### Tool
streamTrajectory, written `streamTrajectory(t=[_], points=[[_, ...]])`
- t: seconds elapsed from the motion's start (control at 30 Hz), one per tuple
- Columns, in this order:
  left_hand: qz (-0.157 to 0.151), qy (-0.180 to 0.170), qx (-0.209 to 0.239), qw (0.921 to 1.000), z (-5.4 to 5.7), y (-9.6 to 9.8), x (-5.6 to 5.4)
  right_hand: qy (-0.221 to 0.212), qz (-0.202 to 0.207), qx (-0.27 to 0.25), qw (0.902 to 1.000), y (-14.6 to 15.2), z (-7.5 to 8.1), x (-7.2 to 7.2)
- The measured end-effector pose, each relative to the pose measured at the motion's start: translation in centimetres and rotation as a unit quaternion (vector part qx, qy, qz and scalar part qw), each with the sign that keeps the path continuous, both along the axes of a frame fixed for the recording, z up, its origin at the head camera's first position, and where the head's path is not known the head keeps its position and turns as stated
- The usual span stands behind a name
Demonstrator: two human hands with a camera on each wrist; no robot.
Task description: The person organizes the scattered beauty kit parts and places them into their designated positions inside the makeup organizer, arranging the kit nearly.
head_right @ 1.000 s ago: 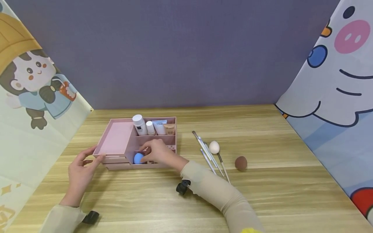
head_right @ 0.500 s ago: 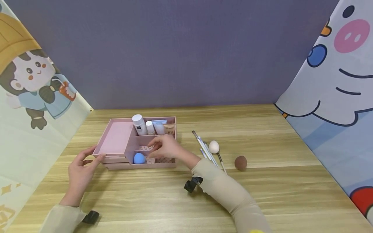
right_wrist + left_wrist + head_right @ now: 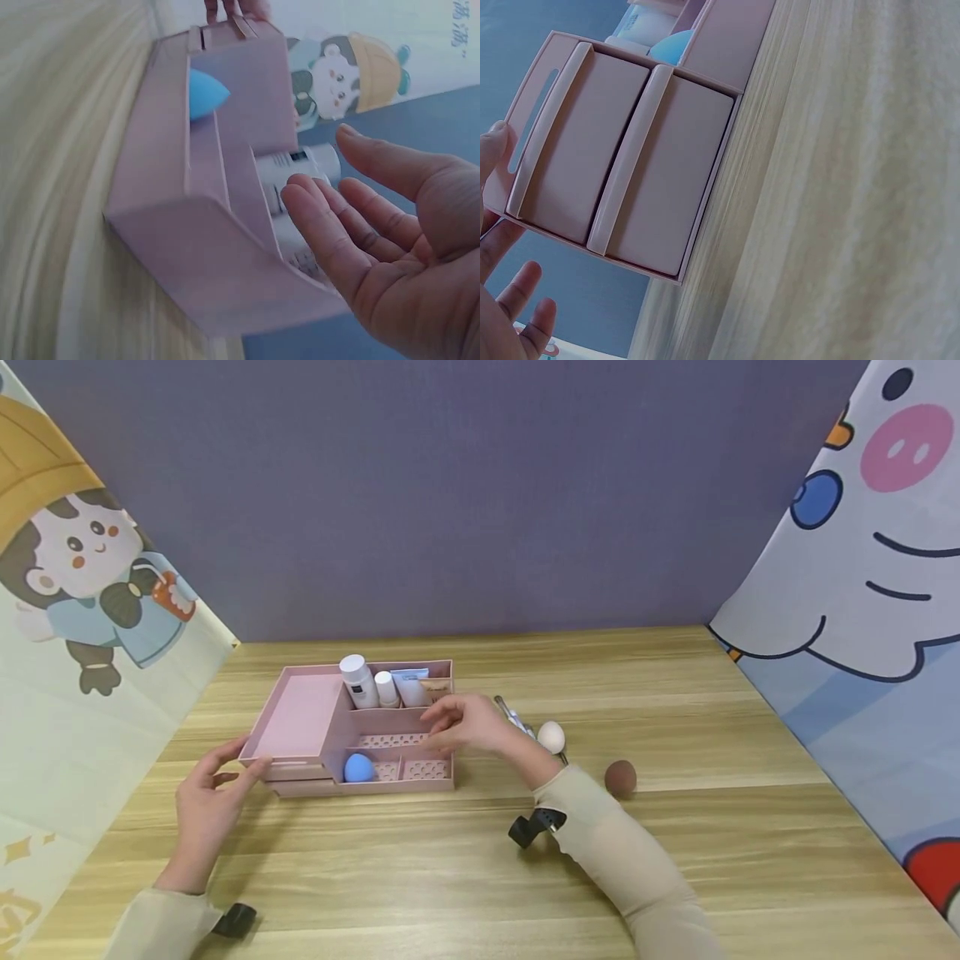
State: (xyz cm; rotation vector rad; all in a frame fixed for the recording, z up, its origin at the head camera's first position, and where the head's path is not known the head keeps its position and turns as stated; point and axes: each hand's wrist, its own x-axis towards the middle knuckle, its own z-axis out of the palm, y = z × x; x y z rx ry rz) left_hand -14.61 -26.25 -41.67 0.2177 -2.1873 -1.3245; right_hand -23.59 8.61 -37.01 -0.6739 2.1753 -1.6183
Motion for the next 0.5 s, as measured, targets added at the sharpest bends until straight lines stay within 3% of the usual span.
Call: streamTrajectory(t=[0.23, 0.5], points=[[0.001, 0.0, -0.002, 1.0, 0.1, 0.1, 0.2, -0.035, -0.028, -0.031, 0.9985, 3.6, 0.4, -0.5], [0.001, -0.005, -0.001, 1.0, 0.1, 0.1, 0.2, -0.03, -0.068, -0.014, 0.9971, 7.9, 0.2, -1.1]])
